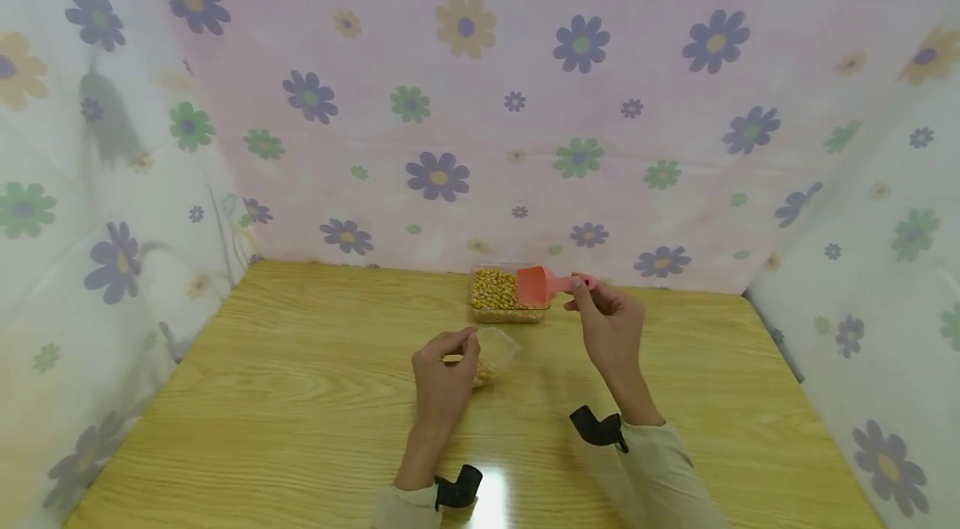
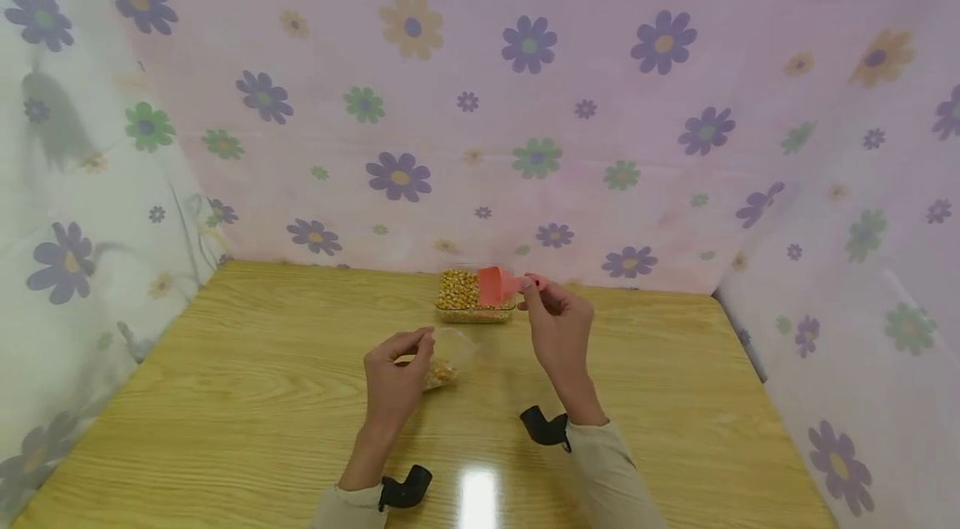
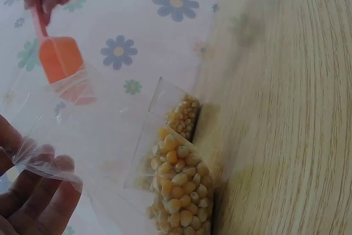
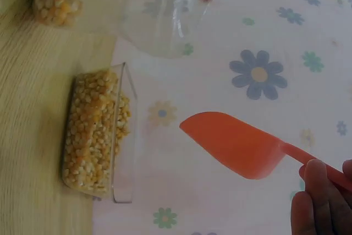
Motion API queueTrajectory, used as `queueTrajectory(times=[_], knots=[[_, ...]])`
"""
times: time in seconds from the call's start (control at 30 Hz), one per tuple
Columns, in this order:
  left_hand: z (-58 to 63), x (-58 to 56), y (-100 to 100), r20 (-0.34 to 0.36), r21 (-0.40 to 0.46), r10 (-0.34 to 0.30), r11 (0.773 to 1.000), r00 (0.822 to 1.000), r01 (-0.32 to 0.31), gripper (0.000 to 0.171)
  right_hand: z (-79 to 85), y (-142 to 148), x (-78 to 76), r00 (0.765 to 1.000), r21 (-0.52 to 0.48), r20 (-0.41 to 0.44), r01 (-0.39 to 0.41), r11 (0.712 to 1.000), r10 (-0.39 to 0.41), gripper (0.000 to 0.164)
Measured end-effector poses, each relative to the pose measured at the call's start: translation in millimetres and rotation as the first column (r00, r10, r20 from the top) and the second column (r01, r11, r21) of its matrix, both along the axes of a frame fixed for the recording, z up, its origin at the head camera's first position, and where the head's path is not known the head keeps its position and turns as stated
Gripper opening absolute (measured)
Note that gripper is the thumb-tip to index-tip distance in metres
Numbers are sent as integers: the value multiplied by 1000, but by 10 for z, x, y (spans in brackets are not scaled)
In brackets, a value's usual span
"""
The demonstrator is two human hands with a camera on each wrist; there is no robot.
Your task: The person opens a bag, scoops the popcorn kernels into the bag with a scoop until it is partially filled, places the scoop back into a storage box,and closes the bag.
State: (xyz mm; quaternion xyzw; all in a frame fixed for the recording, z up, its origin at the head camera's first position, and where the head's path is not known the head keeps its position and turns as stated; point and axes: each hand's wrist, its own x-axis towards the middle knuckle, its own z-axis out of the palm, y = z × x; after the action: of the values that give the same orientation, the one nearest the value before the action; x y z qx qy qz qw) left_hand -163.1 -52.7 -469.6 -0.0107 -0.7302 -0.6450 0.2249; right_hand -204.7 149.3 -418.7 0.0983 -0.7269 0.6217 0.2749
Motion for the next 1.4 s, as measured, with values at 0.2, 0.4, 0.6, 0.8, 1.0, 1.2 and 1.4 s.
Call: queueTrajectory(times=[0.2, 0.4, 0.6, 0.8, 1.0, 1.2, 1.4], knots=[[-183, -62, -24, -26, -1, -18, 1000, 999, 18, 16, -133, -27, -230, 1000, -10, 6, 28, 1000, -28, 19], [-204, -68, -37, -56, -15, -31, 999, 998, 30, 16, -246, -62, -418, 1000, -22, 9, 12, 1000, -12, 20], [-191, -74, -33, -60, -26, -29, 999, 998, 27, 17, -553, 23, -656, 991, -29, 129, 43, 999, -39, 23], [-183, -66, -42, -48, -17, -17, 1000, 999, 16, 16, -664, 13, -703, 982, -27, 187, 32, 999, -26, 24], [-116, -39, -29, -14, -5, 9, 1000, 1000, -9, 15, -678, -31, -729, 975, -35, 222, 26, 999, -18, 24], [-42, -17, -1, 14, 1, 10, 1000, 1000, -10, 16, -719, -32, -746, 946, -124, 324, 30, 992, 12, 30], [-176, -65, -20, -5, 5, 4, 1000, 1000, -4, 16, -763, 26, -758, 874, -299, 482, 107, 948, 53, 32]])
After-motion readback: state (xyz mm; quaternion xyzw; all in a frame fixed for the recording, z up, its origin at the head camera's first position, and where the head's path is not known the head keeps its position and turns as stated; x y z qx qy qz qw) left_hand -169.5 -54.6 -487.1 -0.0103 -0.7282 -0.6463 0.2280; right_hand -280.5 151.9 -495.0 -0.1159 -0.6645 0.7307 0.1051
